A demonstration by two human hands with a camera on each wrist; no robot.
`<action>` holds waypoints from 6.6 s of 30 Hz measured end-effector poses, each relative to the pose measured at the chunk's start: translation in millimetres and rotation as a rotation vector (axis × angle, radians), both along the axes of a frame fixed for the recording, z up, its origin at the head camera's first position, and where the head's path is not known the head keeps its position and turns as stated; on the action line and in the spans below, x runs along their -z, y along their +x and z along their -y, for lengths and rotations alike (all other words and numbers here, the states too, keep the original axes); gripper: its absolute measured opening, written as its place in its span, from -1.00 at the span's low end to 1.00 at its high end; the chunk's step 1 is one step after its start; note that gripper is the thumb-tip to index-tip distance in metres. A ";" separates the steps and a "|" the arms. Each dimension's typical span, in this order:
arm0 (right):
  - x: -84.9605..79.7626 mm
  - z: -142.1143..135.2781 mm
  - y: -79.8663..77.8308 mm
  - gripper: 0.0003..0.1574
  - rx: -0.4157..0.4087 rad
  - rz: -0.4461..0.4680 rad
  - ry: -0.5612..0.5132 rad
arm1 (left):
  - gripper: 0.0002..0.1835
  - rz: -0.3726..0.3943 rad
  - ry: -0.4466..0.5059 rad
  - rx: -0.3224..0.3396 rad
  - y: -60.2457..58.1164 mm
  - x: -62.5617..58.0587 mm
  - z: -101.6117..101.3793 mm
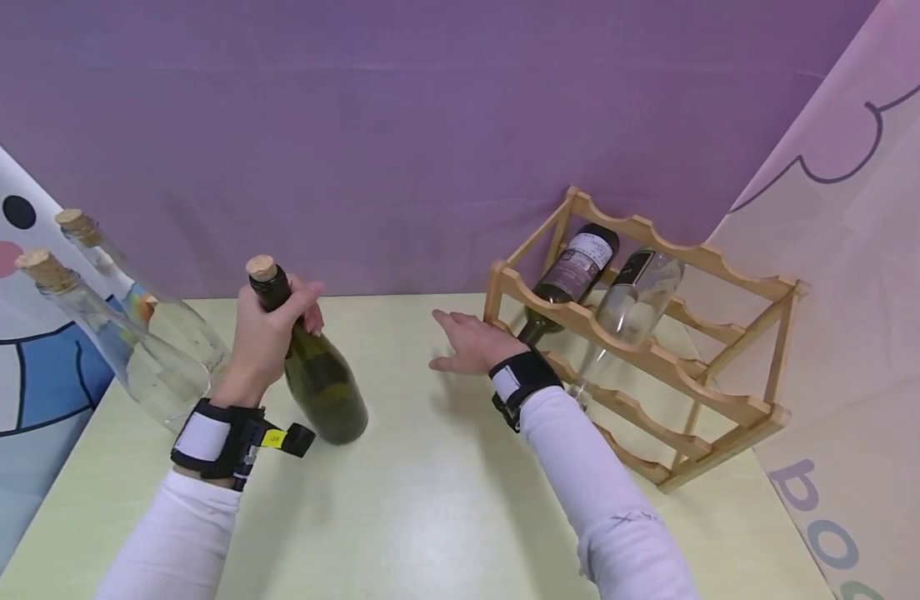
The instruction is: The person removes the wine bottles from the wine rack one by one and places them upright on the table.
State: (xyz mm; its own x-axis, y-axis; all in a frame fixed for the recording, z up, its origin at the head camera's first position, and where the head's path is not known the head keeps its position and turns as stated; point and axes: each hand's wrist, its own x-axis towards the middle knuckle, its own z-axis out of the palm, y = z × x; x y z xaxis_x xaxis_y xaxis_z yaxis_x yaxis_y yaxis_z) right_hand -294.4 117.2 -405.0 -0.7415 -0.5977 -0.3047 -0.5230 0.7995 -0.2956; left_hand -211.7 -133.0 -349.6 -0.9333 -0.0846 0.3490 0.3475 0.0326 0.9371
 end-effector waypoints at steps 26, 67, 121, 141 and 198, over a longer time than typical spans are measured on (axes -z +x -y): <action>3.6 -1.5 3.3 0.09 -0.015 -0.004 0.013 | -0.69 -0.035 0.132 -0.235 -10.2 -1.7 53.5; 0.4 -4.6 3.2 0.08 -0.025 0.004 -0.015 | -0.69 -0.006 0.075 -0.460 -18.4 -0.6 86.7; -19.5 -109.8 50.4 -0.20 -0.180 -0.391 -0.245 | -0.34 -0.352 -0.603 -0.130 -39.4 -20.6 -43.8; 6.0 -175.0 43.0 -0.16 0.144 -0.468 -0.217 | -0.15 -0.062 -0.774 0.369 -64.2 7.2 -135.2; 15.9 -189.8 28.4 -0.20 0.221 -0.907 -0.150 | -0.18 -0.018 -0.823 0.416 -60.8 22.7 -155.2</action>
State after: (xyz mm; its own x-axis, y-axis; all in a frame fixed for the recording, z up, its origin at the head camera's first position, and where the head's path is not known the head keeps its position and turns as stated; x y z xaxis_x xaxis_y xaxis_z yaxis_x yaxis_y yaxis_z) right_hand -266.0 307.0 -421.0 -0.7589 -0.4013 0.5128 -0.4448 0.8946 0.0419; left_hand -272.6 22.2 -372.4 -0.8268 0.5378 0.1650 0.4948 0.5558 0.6680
